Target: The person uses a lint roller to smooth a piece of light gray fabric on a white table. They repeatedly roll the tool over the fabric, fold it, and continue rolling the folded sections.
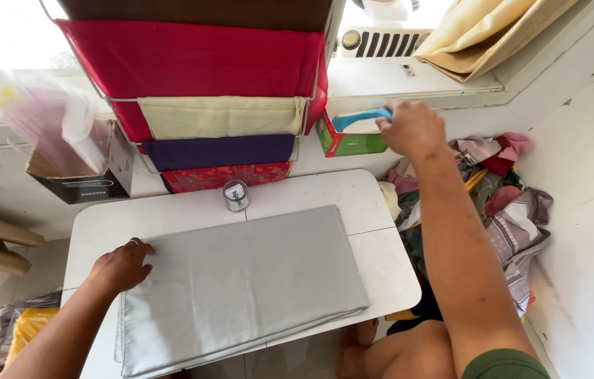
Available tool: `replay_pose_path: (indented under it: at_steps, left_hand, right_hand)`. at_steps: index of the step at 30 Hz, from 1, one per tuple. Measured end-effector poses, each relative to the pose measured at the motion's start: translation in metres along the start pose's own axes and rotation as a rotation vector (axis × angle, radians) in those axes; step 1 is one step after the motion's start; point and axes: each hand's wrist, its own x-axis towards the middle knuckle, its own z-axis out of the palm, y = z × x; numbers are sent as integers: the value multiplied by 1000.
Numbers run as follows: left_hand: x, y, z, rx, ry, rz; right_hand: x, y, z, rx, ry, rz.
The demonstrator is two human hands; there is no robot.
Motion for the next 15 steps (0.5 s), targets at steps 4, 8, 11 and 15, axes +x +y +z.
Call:
replay_pose_path:
  at_steps: [4, 8, 11, 15]
  left_hand:
    - [26, -4, 17, 94, -10, -31]
    - [14, 7, 13, 101, 173, -32]
    - [8, 12, 3, -11, 220, 39]
    - [-13, 32, -19, -76, 162, 150]
  right_hand:
    - [2, 1, 12, -150, -73, -54]
    - [-34, -32, 6, -475, 633, -574]
    - [-56, -60, 43, -92, 697, -1010]
    - [-91, -85, 106, -259, -218, -913]
